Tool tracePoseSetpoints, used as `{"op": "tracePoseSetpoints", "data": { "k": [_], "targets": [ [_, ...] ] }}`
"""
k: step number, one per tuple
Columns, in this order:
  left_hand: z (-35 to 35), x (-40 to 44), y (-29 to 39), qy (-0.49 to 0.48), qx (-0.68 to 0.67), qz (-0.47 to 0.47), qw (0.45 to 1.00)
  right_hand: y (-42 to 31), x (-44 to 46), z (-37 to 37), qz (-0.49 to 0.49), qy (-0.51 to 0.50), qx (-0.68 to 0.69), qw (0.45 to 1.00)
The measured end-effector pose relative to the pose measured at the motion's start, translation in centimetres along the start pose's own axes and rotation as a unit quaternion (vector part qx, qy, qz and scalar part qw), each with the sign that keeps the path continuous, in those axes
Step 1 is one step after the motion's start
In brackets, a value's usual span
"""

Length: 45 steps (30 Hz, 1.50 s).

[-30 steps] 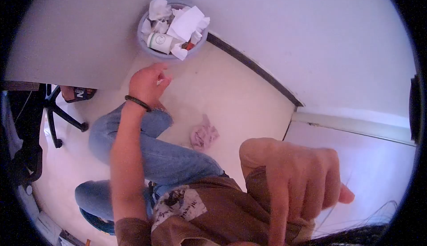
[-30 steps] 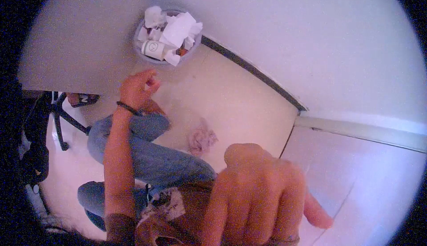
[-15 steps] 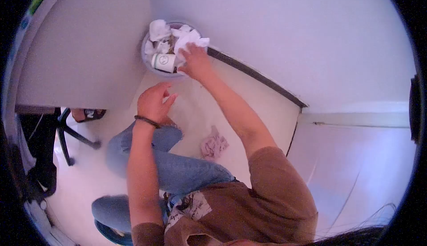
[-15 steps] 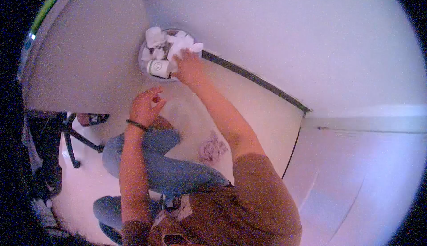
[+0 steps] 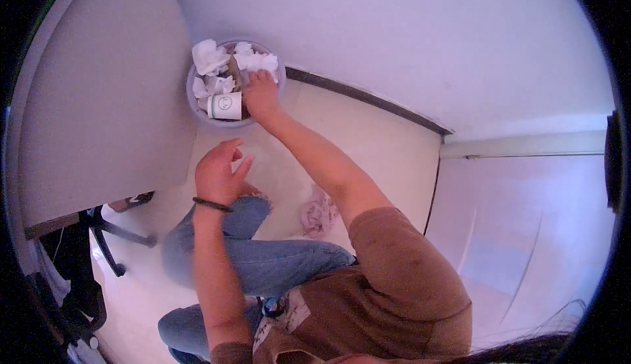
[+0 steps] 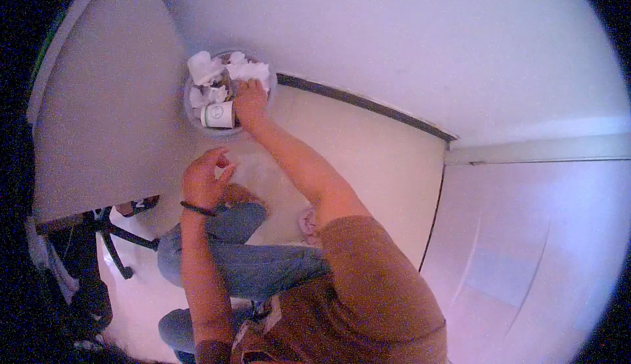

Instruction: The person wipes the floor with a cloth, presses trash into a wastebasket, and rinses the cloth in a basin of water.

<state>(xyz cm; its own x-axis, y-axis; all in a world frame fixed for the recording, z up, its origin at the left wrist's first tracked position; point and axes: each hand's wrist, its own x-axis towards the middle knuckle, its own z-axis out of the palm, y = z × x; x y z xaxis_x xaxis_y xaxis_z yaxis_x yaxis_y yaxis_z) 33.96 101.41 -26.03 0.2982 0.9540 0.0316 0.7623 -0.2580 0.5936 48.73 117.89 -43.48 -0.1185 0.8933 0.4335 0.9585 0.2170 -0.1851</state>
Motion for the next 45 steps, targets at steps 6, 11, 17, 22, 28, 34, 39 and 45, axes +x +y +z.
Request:
{"op": "tracePoseSetpoints", "data": {
  "k": [6,11,17,22,28,34,39,45],
  "targets": [
    [-0.6,-0.5,-0.5,0.012,0.0,-0.014,1.0,-1.4,0.5,-9.4,-0.063,-0.221,-0.055,0.972],
    [-0.7,-0.8,0.3,0.019,0.01,0.0,1.0,-1.3,-1.2,-8.0,-0.138,-0.223,-0.048,0.964],
    [-1.0,-1.1,0.3,0.031,-0.007,-0.014,0.999,-2.4,0.1,-11.1,-0.158,-0.33,-0.11,0.924],
    [-1.2,-1.4,-0.4,0.031,0.003,-0.022,0.999,-0.4,-1.2,-13.4,-0.15,-0.246,0.059,0.956],
    [-1.9,-1.4,0.1,0.022,0.003,-0.045,0.999,-0.3,-3.8,-16.6,-0.139,-0.121,0.175,0.967],
    [-1.9,-1.2,0.2,0.03,-0.001,-0.048,0.998,-4.9,-3.5,-13.7,-0.229,-0.075,0.109,0.964],
    [-1.3,-1.6,0.1,0.041,0.004,-0.042,0.998,-5.8,-5.5,-9.7,-0.215,-0.124,0.035,0.968],
    [-0.8,-3.2,0.3,0.043,0.009,-0.042,0.998,-6.2,-7.5,-8.0,-0.207,-0.026,0.08,0.975]
  ]
}}
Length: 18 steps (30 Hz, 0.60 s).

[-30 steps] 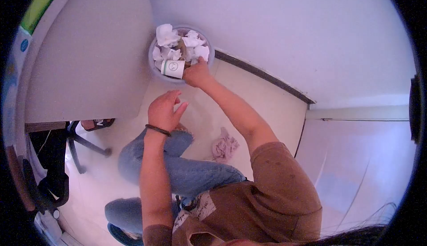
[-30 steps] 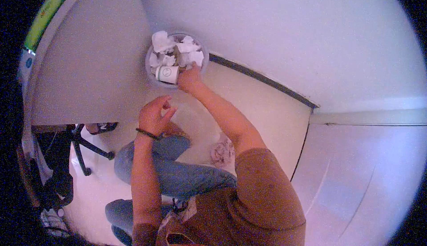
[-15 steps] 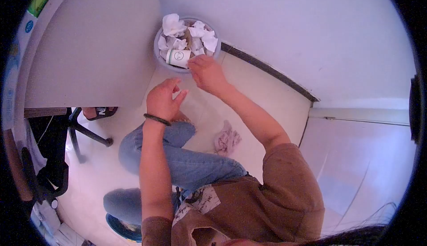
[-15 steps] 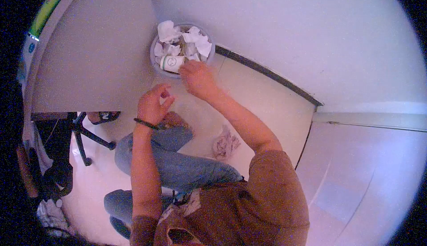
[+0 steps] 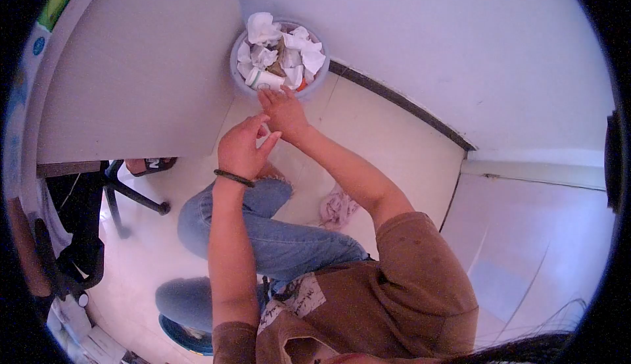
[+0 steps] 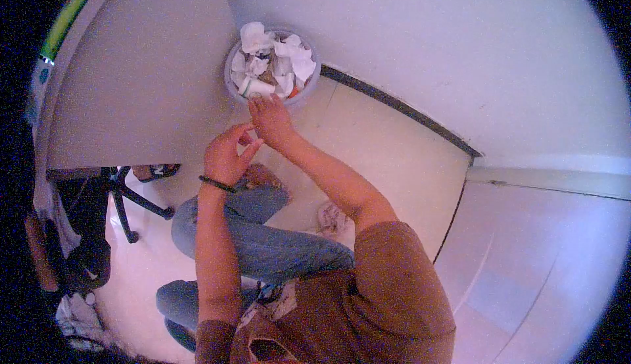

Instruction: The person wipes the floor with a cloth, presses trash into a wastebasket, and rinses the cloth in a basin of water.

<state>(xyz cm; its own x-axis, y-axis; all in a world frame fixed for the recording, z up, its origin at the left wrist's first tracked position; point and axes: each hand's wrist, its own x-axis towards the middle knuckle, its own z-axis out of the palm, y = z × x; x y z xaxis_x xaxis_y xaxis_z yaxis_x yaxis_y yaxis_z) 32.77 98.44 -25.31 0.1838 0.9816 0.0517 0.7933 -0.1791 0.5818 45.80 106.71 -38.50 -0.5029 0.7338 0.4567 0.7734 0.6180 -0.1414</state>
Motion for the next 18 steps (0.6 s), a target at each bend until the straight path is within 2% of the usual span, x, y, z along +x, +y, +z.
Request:
{"op": "tracePoseSetpoints", "data": {
  "k": [3,6,9,11,13,16,18],
  "targets": [
    [-0.3,1.0,-0.5,-0.013,-0.006,-0.005,1.0,0.1,0.8,-3.3,0.046,-0.115,0.066,0.99],
    [-0.2,0.9,-0.9,-0.015,-0.007,-0.011,1.0,0.2,-2.2,-6.8,0.055,-0.035,0.124,0.99],
    [0.1,0.7,-1.0,-0.011,0.0,0.003,1.0,0.9,-9.3,-7.6,0.151,-0.056,0.138,0.977],
    [-0.6,0.7,-0.1,-0.021,0.014,0.007,1.0,2.2,-17.2,-5.4,0.221,-0.098,0.142,0.96],
    [-0.6,0.5,0.6,-0.013,0.006,0.037,0.999,1.4,-24.4,-5.4,0.272,-0.245,0.055,0.929],
    [-0.3,0.1,0.9,-0.045,0.024,0.057,0.997,-1.4,-30.4,-4.7,0.309,-0.408,0.084,0.855],
    [0.0,-0.1,1.3,-0.074,0.039,0.055,0.995,-2.8,-32.7,-1.9,0.258,-0.465,0.012,0.847]
  ]
}}
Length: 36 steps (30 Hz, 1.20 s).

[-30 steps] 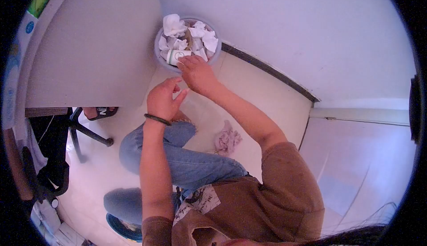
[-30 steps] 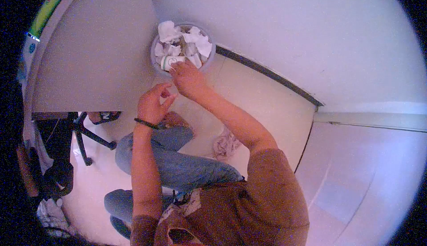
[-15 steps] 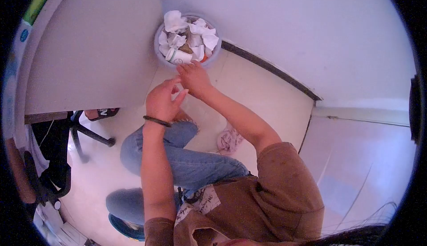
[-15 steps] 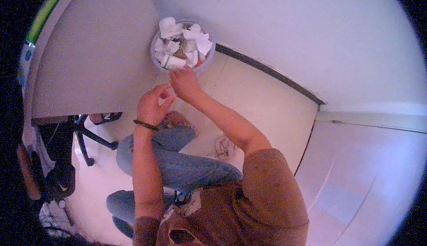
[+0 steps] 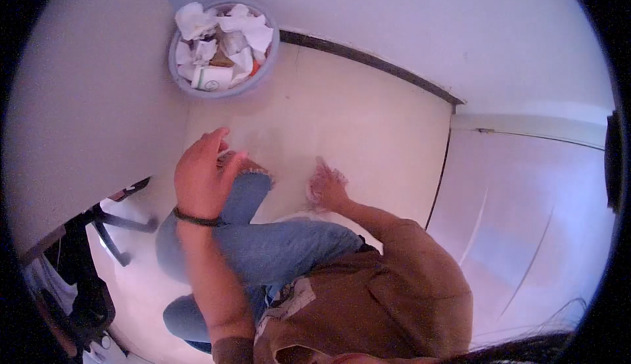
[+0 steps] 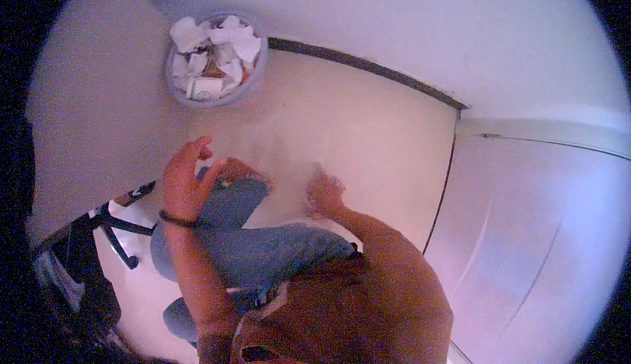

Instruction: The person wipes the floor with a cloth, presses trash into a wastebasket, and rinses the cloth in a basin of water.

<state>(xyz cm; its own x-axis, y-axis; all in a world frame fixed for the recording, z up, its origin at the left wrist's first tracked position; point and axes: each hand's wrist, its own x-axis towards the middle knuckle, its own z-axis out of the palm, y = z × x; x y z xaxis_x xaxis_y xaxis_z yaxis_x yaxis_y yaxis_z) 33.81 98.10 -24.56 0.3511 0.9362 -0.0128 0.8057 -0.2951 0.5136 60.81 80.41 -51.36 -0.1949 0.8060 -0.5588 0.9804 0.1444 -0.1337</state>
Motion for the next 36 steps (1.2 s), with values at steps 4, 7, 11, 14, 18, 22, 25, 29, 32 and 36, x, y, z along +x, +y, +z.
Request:
{"op": "tracePoseSetpoints", "data": {
  "k": [4,7,11,14,18,22,25,29,32,36],
  "targets": [
    [0.0,0.7,1.0,-0.047,0.019,-0.014,0.999,0.9,1.8,8.7,0.079,0.162,0.084,0.98],
    [0.1,1.1,1.8,-0.064,0.04,-0.009,0.997,5.9,2.4,7.5,0.178,0.198,0.351,0.898],
    [-0.7,1.6,3.5,-0.097,0.035,0.003,0.995,18.6,6.2,7.5,0.292,0.45,0.148,0.831],
    [-0.4,1.1,3.0,-0.102,0.026,0.006,0.994,20.6,9.8,-1.7,0.543,0.107,0.238,0.798],
    [-0.2,1.3,2.0,-0.135,0.034,-0.034,0.99,23.3,18.2,0.7,0.547,0.222,0.158,0.792],
    [-0.5,1.4,1.7,-0.156,0.037,-0.056,0.985,19.8,24.5,-4.1,0.387,0.337,0.111,0.851],
    [-0.8,1.5,2.2,-0.171,0.038,-0.053,0.983,15.2,26.8,-7.1,0.257,0.362,0.025,0.896],
    [-1.0,1.4,2.6,-0.164,0.034,-0.045,0.985,10.7,27.8,-7.5,-0.019,0.387,0.101,0.916],
    [-0.9,1.5,2.9,-0.15,0.056,-0.024,0.987,7.6,25.9,-6.8,-0.171,0.312,0.066,0.932],
    [-0.8,1.5,2.5,-0.118,0.028,-0.032,0.992,7.2,20.3,-7.5,-0.138,0.267,0.222,0.928]
  ]
}}
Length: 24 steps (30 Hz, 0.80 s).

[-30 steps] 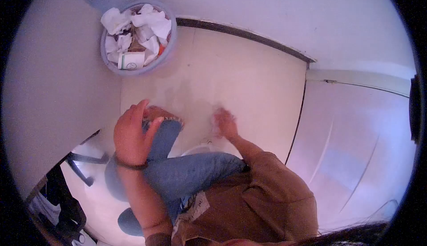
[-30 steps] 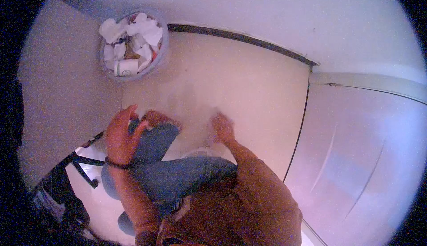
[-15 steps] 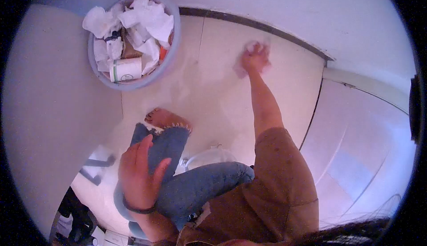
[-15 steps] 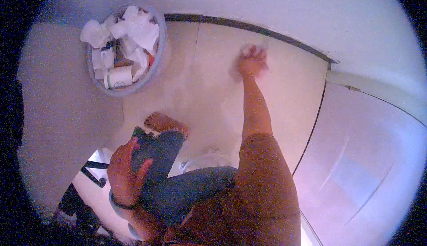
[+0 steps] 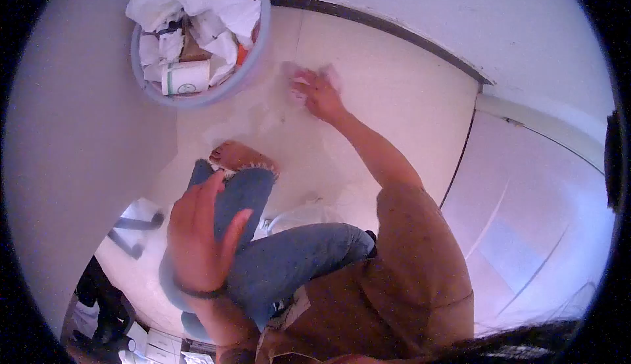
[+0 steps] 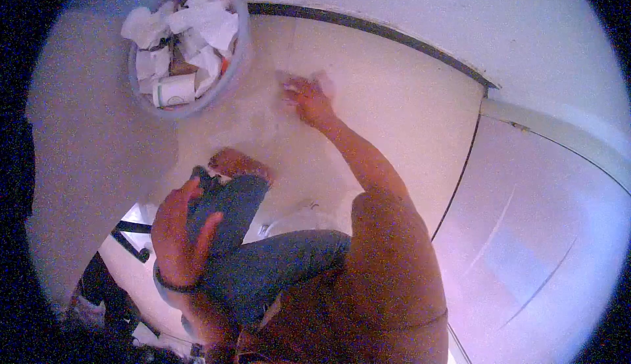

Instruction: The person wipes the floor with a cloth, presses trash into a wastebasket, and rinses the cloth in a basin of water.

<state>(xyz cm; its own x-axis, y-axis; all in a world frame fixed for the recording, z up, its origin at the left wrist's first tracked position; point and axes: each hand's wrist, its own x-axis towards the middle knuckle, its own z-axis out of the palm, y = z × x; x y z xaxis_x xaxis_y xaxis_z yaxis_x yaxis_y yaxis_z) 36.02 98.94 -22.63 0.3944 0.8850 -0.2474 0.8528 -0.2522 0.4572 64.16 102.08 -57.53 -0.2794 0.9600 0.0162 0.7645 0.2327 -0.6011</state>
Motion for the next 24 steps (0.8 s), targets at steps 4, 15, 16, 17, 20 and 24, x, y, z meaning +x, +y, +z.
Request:
{"op": "tracePoseSetpoints", "data": {
  "k": [4,15,16,17,20,24],
  "targets": [
    [0.5,-0.7,-0.7,0.022,0.021,-0.004,1.0,0.7,-10.4,-4.7,0.205,0.186,0.197,0.941],
    [1.2,-1.6,-0.3,0.021,-0.011,0.006,1.0,0.0,-23.3,5.6,0.438,0.321,0.081,0.836],
    [1.2,-1.7,-0.4,0.02,-0.012,0.001,1.0,-2.0,-19.3,7.2,0.409,0.366,0.168,0.819],
    [1.3,-1.6,-0.5,0.021,-0.014,-0.004,1.0,-3.4,-15.5,9.5,0.369,0.353,0.138,0.849],
    [1.1,-1.6,-1.8,0.032,-0.041,-0.017,0.999,-5.4,-6.1,12.3,0.259,0.31,0.015,0.915],
    [0.8,-2.2,-3.7,0.038,-0.04,-0.048,0.997,-9.7,-0.8,8.7,0.227,0.279,0.178,0.916]
  ]
}}
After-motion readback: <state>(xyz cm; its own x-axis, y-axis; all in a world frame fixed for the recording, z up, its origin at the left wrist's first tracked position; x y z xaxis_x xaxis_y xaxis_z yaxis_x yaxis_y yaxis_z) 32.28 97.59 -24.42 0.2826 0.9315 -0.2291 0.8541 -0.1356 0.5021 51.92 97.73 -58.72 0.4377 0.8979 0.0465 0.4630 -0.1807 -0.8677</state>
